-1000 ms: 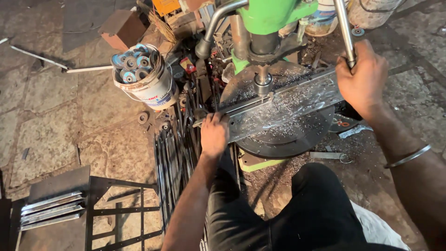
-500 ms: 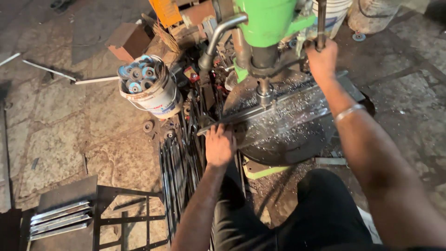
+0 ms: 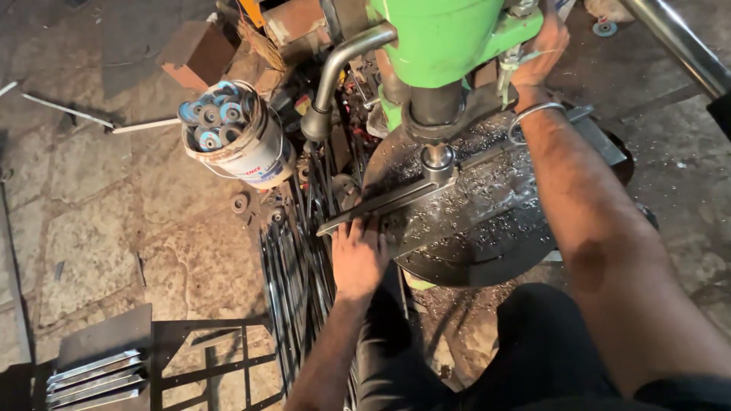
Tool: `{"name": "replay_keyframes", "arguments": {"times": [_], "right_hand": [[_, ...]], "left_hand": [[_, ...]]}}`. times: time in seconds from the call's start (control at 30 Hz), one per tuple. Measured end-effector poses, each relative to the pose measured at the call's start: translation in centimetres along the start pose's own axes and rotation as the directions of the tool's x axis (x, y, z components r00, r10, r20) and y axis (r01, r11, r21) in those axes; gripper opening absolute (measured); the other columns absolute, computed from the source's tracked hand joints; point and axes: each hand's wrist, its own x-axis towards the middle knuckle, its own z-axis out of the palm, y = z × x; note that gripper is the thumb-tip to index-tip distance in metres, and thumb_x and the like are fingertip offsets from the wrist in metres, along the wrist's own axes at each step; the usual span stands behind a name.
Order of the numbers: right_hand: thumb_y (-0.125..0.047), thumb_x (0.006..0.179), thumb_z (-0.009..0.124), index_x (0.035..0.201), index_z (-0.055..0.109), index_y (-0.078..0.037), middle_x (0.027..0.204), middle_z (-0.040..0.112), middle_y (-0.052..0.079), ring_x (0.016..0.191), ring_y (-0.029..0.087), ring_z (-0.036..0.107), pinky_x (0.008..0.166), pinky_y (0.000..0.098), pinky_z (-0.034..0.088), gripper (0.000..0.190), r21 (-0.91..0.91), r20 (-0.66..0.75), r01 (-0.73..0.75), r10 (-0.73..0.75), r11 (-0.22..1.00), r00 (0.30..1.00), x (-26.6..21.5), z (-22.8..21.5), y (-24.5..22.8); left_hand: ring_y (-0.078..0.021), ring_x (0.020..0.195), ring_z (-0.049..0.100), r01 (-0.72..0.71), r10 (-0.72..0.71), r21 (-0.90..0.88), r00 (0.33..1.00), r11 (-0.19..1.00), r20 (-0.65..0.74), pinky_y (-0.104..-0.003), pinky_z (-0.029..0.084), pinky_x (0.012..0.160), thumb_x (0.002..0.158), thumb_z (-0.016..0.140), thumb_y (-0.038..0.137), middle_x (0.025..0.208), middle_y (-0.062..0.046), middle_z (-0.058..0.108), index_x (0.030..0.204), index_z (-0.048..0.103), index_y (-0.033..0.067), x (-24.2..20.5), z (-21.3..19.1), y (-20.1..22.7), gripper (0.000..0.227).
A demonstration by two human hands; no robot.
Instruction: The person repeatedly drills holes into long metal bars using a green drill press. They position each bar under the drill, operate the lever to drill, then move the finished bar to a nearby rack before picking up the next one.
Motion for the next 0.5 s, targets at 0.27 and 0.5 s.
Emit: {"name": "replay_keyframes", "arguments": {"times": [0.27,0.5], "right_hand": [[-0.029,0.099,0.077,0.115,0.068,-0.004,0.093,0.070,0.016,0.085,0.040,0.065,0.075,0.0491,0.050,0.031,-0.148,-0.049,-0.020,0.013,0.989,0.999,0.5,1.2,-4.2],[-0.022,0.100,0.079,0.107,0.070,-0.004,0.083,0.067,0.016,0.075,0.041,0.062,0.070,0.0498,0.047,0.021,-0.136,0.020,-0.173,0.177,0.976,0.984,-0.3,-5.5,-9.8]], "left_hand": [[-0.0430,0.127,0.053,-0.009,0.006,0.040,0.998,0.999,0.066,-0.057,0.041,0.106,0.097,0.060,0.031,0.137,-0.019,0.061,0.129,0.069,0.0081,-0.7,1.3,-1.0,0.041],[-0.0421,0.135,0.050,-0.069,0.071,0.038,0.996,0.997,-0.057,-0.054,0.042,0.107,0.095,0.058,0.033,0.140,-0.019,0.061,0.130,0.068,0.0073,0.1,1.1,-0.4,0.044]]}}
